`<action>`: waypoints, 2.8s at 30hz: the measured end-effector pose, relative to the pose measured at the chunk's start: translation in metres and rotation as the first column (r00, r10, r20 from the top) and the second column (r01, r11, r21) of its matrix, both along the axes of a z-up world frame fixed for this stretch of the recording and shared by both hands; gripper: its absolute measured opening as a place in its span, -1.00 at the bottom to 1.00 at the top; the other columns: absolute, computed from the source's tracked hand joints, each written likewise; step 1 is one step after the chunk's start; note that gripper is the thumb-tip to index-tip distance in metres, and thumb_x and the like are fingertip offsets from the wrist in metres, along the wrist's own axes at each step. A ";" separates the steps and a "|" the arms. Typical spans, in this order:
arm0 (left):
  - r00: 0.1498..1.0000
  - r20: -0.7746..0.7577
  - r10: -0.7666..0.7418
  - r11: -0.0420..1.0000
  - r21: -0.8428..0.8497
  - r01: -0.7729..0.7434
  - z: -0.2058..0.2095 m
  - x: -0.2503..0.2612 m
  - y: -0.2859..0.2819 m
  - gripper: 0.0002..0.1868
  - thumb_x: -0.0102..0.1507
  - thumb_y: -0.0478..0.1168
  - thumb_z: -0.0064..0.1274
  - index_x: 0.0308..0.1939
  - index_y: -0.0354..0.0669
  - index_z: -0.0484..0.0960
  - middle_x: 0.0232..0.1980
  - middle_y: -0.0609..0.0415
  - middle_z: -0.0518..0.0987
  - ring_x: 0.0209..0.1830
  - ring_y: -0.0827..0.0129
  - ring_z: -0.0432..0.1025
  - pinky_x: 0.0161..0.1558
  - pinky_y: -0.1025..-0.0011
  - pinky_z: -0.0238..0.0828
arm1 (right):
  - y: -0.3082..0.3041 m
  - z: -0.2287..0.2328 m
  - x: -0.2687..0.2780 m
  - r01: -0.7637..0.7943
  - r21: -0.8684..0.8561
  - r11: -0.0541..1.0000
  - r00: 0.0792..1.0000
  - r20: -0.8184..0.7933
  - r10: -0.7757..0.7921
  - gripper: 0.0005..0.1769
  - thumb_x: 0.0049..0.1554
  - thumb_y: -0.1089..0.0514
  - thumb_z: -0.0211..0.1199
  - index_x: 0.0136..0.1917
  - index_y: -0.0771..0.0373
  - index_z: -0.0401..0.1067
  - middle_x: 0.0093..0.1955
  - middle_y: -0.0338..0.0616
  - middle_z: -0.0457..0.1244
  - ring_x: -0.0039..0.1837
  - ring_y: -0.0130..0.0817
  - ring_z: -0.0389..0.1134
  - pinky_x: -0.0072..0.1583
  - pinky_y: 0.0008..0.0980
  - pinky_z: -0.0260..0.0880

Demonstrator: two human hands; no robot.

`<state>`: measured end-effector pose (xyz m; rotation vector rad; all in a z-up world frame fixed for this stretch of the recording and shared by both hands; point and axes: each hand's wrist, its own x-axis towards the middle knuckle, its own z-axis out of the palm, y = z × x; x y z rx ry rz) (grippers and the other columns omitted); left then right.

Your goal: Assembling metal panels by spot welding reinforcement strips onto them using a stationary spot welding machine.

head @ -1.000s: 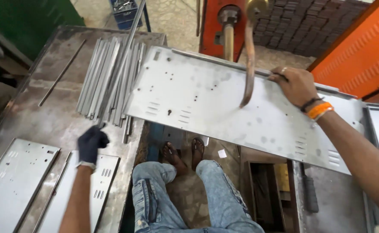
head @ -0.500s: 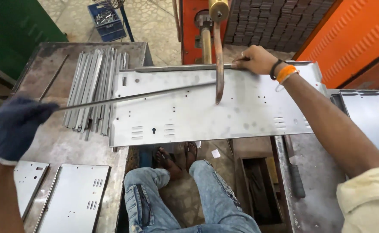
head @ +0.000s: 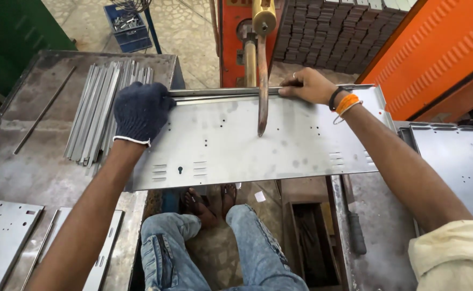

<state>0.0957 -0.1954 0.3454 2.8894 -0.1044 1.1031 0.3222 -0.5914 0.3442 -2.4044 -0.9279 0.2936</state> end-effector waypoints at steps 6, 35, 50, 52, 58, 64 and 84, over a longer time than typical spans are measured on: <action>0.957 0.286 0.056 0.997 0.031 -0.067 0.034 -0.006 -0.018 -0.57 -0.07 0.06 0.33 -0.26 -0.13 0.75 -0.30 -0.14 0.66 -0.28 -0.05 0.54 -0.27 0.08 0.40 | 0.001 -0.010 -0.022 -0.040 0.041 0.998 0.962 0.273 0.028 -0.66 0.22 -0.07 0.32 0.10 0.21 0.61 -0.25 -0.03 0.41 -0.32 -0.22 0.32 -0.21 -0.18 0.29; 0.940 -0.228 -0.255 0.908 -0.390 0.152 -0.010 0.024 0.050 -0.76 0.30 -0.11 0.17 -0.08 -0.19 0.75 -0.14 -0.20 0.67 -0.18 -0.09 0.56 -0.13 0.12 0.47 | -0.004 -0.025 -0.033 -0.089 0.146 0.985 0.873 0.489 0.006 -0.69 0.30 0.07 0.26 0.12 0.37 0.57 -0.11 0.12 0.37 -0.06 0.03 0.39 0.02 -0.07 0.36; 0.927 -0.233 -0.295 0.865 -0.477 0.155 -0.016 0.027 0.054 -0.74 0.31 -0.10 0.18 -0.08 -0.22 0.73 -0.17 -0.21 0.68 -0.21 -0.05 0.57 -0.13 0.15 0.47 | 0.001 -0.015 -0.039 -0.102 0.072 0.992 0.868 0.494 0.053 -0.67 0.31 0.05 0.20 0.22 0.26 0.55 -0.01 0.06 0.41 0.01 0.02 0.41 0.08 -0.06 0.37; 0.932 -0.211 -0.294 0.886 -0.425 0.184 -0.010 0.024 0.049 -0.73 0.33 -0.08 0.18 -0.05 -0.19 0.73 -0.15 -0.20 0.68 -0.19 -0.08 0.57 -0.13 0.12 0.48 | 0.001 -0.014 -0.039 -0.132 0.084 0.988 0.860 0.505 0.072 -0.68 0.31 0.05 0.20 0.22 0.27 0.55 0.01 0.06 0.41 0.02 0.03 0.41 0.08 -0.06 0.37; 0.904 -0.420 -0.076 0.989 -0.148 0.015 0.002 0.021 0.035 -0.62 0.42 -0.04 0.02 0.32 0.12 0.58 -0.24 -0.25 0.64 -0.23 -0.17 0.54 -0.11 -0.02 0.44 | -0.001 -0.017 -0.036 -0.132 0.076 0.988 0.852 0.518 0.074 -0.68 0.31 0.07 0.20 0.22 0.28 0.55 0.03 0.07 0.41 0.04 0.03 0.42 0.08 -0.06 0.37; 0.896 -0.219 -0.387 0.920 -0.159 0.358 -0.001 0.032 0.039 -0.68 0.32 -0.19 -0.02 0.15 0.00 0.61 -0.15 -0.24 0.66 -0.22 -0.18 0.55 -0.16 -0.06 0.45 | 0.001 -0.018 -0.037 -0.054 0.126 0.991 0.903 0.430 -0.006 -0.67 0.29 0.06 0.19 0.21 0.28 0.54 0.02 0.08 0.41 -0.01 -0.01 0.44 0.05 -0.10 0.41; 0.912 -0.397 -0.104 0.992 -0.113 0.064 -0.039 0.072 0.044 -0.72 0.40 -0.04 -0.04 -0.03 -0.18 0.46 -0.30 -0.34 0.61 -0.29 -0.32 0.51 -0.25 -0.19 0.38 | 0.016 -0.017 -0.027 -0.030 -0.129 0.991 0.903 0.421 0.082 -0.70 0.27 -0.05 0.14 -0.05 0.23 0.48 -0.22 0.13 0.37 -0.09 0.15 0.39 -0.05 0.10 0.30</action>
